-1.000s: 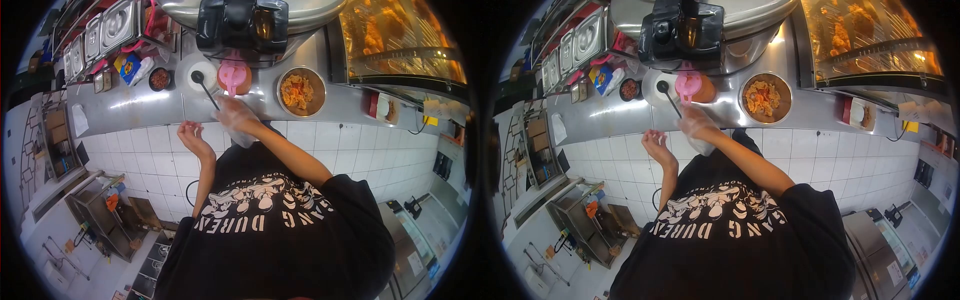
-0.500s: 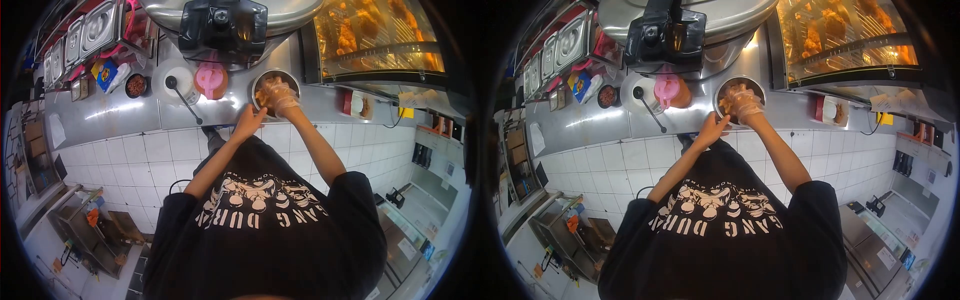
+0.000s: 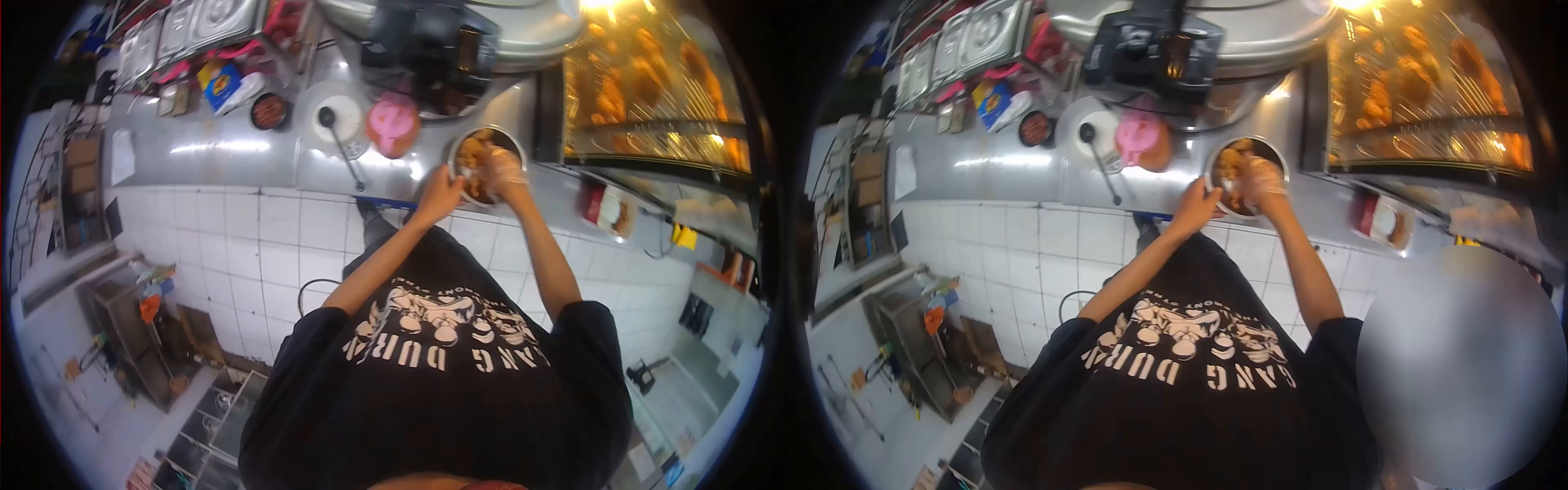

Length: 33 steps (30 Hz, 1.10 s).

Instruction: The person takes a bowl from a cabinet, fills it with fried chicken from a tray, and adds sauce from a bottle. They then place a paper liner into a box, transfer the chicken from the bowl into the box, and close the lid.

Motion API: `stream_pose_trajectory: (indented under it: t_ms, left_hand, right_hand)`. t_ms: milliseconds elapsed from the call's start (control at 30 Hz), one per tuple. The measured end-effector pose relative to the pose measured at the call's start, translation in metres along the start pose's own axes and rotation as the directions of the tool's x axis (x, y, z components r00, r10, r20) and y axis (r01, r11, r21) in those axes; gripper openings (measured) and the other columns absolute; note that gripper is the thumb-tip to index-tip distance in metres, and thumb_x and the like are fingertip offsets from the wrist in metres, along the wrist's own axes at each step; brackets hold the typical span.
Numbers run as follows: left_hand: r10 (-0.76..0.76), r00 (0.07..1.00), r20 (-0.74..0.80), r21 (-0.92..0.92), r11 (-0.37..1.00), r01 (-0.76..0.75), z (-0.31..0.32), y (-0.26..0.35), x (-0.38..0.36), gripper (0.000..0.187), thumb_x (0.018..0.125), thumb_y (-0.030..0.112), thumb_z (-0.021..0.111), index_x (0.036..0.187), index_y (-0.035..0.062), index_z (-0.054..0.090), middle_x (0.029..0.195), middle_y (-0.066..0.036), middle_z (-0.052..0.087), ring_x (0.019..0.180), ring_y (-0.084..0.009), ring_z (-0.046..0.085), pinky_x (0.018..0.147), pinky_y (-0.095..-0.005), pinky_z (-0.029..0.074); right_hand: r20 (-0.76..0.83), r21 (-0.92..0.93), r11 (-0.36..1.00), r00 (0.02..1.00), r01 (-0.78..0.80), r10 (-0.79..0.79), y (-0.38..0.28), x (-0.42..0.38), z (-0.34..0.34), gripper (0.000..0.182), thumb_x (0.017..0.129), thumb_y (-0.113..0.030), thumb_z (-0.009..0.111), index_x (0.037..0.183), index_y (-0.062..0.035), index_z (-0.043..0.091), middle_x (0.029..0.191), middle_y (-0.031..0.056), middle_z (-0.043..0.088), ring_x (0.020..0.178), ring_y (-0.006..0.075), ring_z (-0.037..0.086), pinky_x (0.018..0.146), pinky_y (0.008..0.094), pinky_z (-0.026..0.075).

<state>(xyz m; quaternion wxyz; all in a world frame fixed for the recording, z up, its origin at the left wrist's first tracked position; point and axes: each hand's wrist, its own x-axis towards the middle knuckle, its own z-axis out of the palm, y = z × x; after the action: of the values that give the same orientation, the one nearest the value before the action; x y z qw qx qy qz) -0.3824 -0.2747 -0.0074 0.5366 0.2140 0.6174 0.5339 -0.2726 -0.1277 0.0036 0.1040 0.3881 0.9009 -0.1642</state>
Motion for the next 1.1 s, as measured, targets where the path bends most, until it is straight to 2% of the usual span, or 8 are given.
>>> stream_pose_trajectory:
  t_ms: [33, 67, 167, 533, 800, 933, 1033, 1100]
  left_hand:
    - [0.008, 1.0, 0.009, -0.024, 1.0, -0.008, 0.0, 0.006, -0.002, 0.025, 0.095, 0.015, 0.054, 0.105, -0.0068, 0.046, 0.096, -0.018, 0.053, 0.069, -0.0271, 0.068, 0.052, -0.0329, 0.06]
    - [-0.004, 1.0, 0.001, -0.023, 1.0, 0.004, -0.001, 0.008, -0.003, 0.025, 0.095, 0.015, 0.054, 0.105, -0.0068, 0.046, 0.096, -0.019, 0.053, 0.067, -0.0276, 0.068, 0.051, -0.0331, 0.059]
    - [0.02, 0.998, -0.06, 0.013, 1.0, -0.02, 0.002, 0.013, -0.005, 0.024, 0.094, 0.013, 0.054, 0.105, -0.007, 0.046, 0.094, -0.02, 0.055, 0.065, -0.0288, 0.069, 0.049, -0.0336, 0.058]
    - [-0.006, 0.996, -0.088, -0.03, 1.0, 0.003, 0.001, -0.001, 0.002, 0.025, 0.093, 0.015, 0.056, 0.102, -0.0073, 0.048, 0.086, -0.014, 0.056, 0.064, -0.0217, 0.068, 0.052, -0.0317, 0.059]
    - [-0.038, 0.999, -0.013, -0.068, 0.997, 0.037, -0.005, -0.014, 0.013, 0.036, 0.091, 0.021, 0.061, 0.113, -0.0065, 0.051, 0.093, -0.016, 0.062, 0.07, -0.0221, 0.069, 0.053, -0.031, 0.059]
    - [-0.023, 0.996, -0.081, -0.064, 0.998, 0.018, -0.004, 0.012, -0.001, 0.029, 0.095, 0.021, 0.059, 0.105, -0.005, 0.053, 0.086, -0.014, 0.059, 0.063, -0.0212, 0.067, 0.051, -0.0308, 0.059]
    - [0.003, 0.998, -0.058, -0.077, 0.997, -0.008, -0.005, 0.017, -0.005, 0.027, 0.096, 0.018, 0.055, 0.107, -0.0051, 0.047, 0.091, -0.016, 0.059, 0.07, -0.0233, 0.069, 0.056, -0.0311, 0.06]
    - [-0.088, 0.996, -0.016, -0.122, 0.989, 0.085, -0.007, 0.024, -0.006, 0.026, 0.095, 0.017, 0.058, 0.104, -0.0053, 0.048, 0.096, -0.014, 0.058, 0.072, -0.0228, 0.069, 0.059, -0.0308, 0.061]
  right_hand:
    - [0.168, 0.101, 0.991, 0.984, -0.085, 0.067, -0.013, -0.002, -0.035, 0.053, 0.078, -0.027, 0.071, 0.118, 0.0021, 0.054, 0.104, 0.0243, 0.065, 0.095, 0.0351, 0.065, 0.081, 0.0452, 0.051]
    - [0.085, -0.067, 0.997, 0.996, 0.03, -0.024, -0.016, -0.013, -0.043, 0.047, 0.082, -0.024, 0.067, 0.12, 0.0, 0.052, 0.105, 0.0244, 0.065, 0.096, 0.0378, 0.064, 0.081, 0.0463, 0.05]
    - [0.025, 0.217, 0.976, 1.0, 0.013, -0.019, -0.021, -0.016, -0.026, 0.061, 0.076, -0.029, 0.073, 0.127, -0.0056, 0.049, 0.105, 0.0239, 0.065, 0.1, 0.0426, 0.061, 0.083, 0.048, 0.05]
    - [0.249, 0.028, 0.999, 0.968, 0.028, -0.035, -0.039, 0.0, -0.052, 0.059, 0.074, -0.024, 0.069, 0.127, -0.0057, 0.052, 0.108, 0.0276, 0.063, 0.103, 0.0389, 0.062, 0.088, 0.0472, 0.049]
    - [0.141, 0.01, 0.996, 0.986, 0.085, -0.086, -0.029, 0.0, -0.057, 0.061, 0.072, -0.024, 0.075, 0.124, -0.0011, 0.053, 0.094, 0.0264, 0.065, 0.088, 0.042, 0.065, 0.077, 0.0479, 0.051]
    - [0.111, 0.048, 0.981, 0.975, 0.187, -0.191, -0.036, -0.01, -0.064, 0.065, 0.075, -0.026, 0.073, 0.13, -0.0034, 0.047, 0.113, 0.0254, 0.062, 0.109, 0.0403, 0.059, 0.092, 0.0453, 0.048]
    - [0.15, -0.135, 0.989, 0.988, 0.063, -0.043, -0.063, -0.008, -0.055, 0.043, 0.083, -0.03, 0.065, 0.12, -0.0107, 0.054, 0.12, 0.0176, 0.06, 0.108, 0.0398, 0.06, 0.091, 0.0425, 0.05]
    - [0.237, 0.126, 0.991, 0.971, -0.053, 0.022, -0.047, 0.004, -0.051, 0.043, 0.084, -0.031, 0.063, 0.12, -0.0096, 0.054, 0.122, 0.0166, 0.059, 0.111, 0.0374, 0.059, 0.093, 0.042, 0.049]
